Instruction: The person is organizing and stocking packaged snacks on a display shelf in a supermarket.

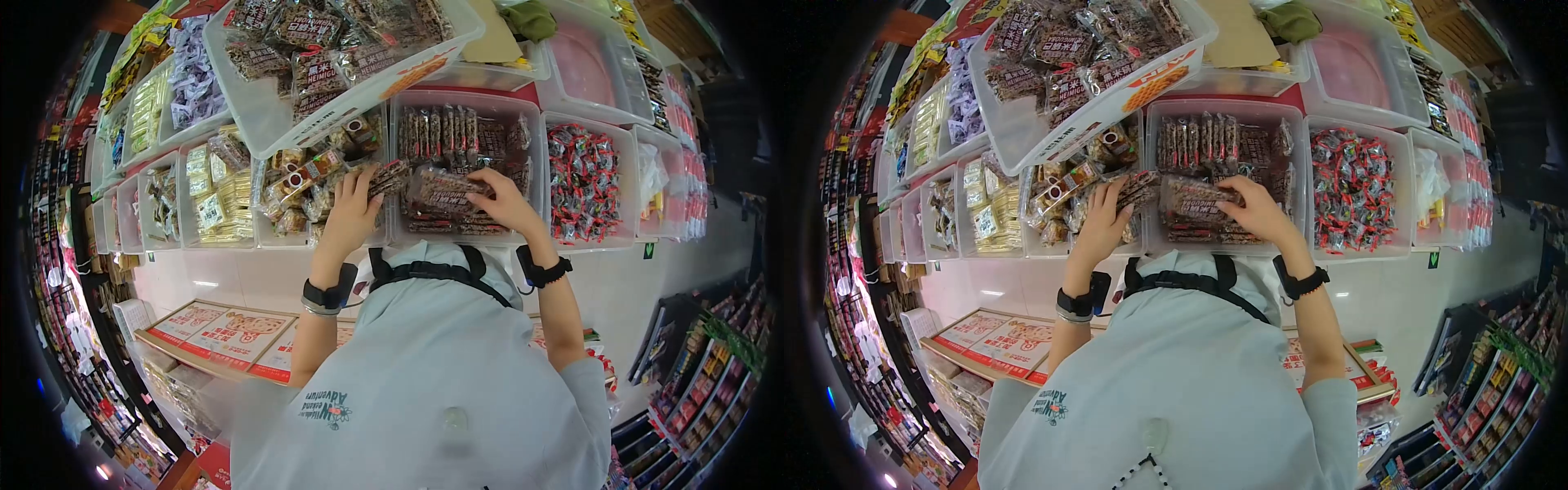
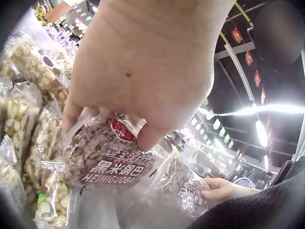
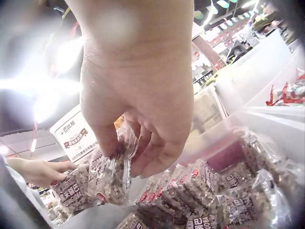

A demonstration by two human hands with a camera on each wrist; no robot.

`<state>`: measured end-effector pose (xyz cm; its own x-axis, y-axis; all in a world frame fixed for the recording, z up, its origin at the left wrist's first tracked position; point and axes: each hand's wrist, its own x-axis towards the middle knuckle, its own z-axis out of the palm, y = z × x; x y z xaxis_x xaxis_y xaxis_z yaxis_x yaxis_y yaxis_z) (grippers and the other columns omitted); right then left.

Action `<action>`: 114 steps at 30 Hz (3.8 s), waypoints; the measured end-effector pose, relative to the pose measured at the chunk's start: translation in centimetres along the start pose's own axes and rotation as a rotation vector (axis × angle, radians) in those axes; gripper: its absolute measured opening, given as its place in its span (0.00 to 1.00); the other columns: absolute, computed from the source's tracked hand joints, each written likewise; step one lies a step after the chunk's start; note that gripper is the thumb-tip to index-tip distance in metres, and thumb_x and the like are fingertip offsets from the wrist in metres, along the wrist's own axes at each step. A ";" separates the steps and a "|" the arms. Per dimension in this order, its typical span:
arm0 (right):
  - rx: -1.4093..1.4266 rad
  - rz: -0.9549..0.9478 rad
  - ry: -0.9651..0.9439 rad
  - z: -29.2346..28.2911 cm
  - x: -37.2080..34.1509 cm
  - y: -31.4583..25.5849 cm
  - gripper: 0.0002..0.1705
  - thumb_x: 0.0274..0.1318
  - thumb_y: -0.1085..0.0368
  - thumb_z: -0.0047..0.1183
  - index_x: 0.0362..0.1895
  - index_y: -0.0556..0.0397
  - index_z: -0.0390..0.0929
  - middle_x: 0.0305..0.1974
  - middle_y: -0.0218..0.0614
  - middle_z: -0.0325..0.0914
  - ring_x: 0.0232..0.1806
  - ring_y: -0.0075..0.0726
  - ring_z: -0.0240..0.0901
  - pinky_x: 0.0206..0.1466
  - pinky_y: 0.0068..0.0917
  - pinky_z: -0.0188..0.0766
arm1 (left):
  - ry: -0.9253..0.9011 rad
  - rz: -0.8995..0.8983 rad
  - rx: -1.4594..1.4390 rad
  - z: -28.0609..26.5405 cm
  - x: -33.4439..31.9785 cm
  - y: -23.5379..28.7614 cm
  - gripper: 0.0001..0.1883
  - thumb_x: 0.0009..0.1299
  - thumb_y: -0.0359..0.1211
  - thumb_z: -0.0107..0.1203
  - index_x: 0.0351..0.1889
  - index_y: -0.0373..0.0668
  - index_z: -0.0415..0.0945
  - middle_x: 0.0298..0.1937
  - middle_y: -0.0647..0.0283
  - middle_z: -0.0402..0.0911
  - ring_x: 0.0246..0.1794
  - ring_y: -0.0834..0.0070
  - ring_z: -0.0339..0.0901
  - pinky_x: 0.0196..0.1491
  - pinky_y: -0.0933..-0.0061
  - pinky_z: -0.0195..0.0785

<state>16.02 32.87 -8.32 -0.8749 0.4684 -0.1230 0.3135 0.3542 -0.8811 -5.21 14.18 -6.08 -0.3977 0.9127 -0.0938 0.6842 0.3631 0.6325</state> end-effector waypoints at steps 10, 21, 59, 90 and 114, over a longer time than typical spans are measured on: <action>0.489 0.266 0.511 -2.6 0.1 3.2 0.17 0.57 0.63 0.46 0.49 0.55 0.65 0.33 0.33 0.71 0.32 0.27 0.68 0.37 0.24 0.66 | 0.036 0.033 0.027 0.2 0.0 0.0 0.25 0.63 0.31 0.47 0.59 0.42 0.57 0.53 0.49 0.61 0.53 0.49 0.58 0.56 0.55 0.53; 0.195 0.390 0.492 1.1 4.6 9.7 0.27 0.51 0.63 0.50 0.56 0.52 0.60 0.44 0.43 0.65 0.46 0.44 0.67 0.49 0.39 0.65 | 0.032 0.035 0.017 0.2 0.0 0.0 0.24 0.63 0.31 0.46 0.59 0.42 0.57 0.53 0.49 0.61 0.53 0.49 0.57 0.56 0.55 0.53; -0.186 0.254 0.475 2.0 7.8 11.8 0.34 0.53 0.67 0.44 0.61 0.66 0.47 0.48 0.67 0.64 0.49 0.68 0.63 0.50 0.44 0.63 | 0.001 -0.034 -0.010 0.0 0.4 -0.1 0.24 0.64 0.32 0.46 0.59 0.43 0.58 0.54 0.51 0.61 0.55 0.50 0.57 0.57 0.57 0.52; -0.098 -0.366 0.102 4.3 4.9 -4.9 0.11 0.47 0.67 0.49 0.38 0.55 0.70 0.36 0.41 0.68 0.41 0.48 0.67 0.43 0.35 0.67 | 0.026 -0.004 -0.018 0.1 0.5 -0.2 0.24 0.63 0.32 0.46 0.59 0.43 0.58 0.52 0.50 0.62 0.53 0.49 0.58 0.56 0.56 0.53; -0.031 -0.176 0.308 -5.2 0.7 -2.4 0.10 0.41 0.75 0.47 0.33 0.57 0.72 0.42 0.42 0.64 0.44 0.46 0.67 0.47 0.36 0.65 | -0.016 -0.032 0.024 -0.4 0.6 -0.2 0.22 0.71 0.42 0.33 0.60 0.42 0.57 0.52 0.49 0.62 0.54 0.52 0.59 0.56 0.60 0.53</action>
<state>16.57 36.59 -3.94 -0.7655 0.6186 0.1768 0.1833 0.4731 -0.8618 -5.83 14.60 -5.92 -0.4099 0.9033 -0.1266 0.6854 0.3966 0.6107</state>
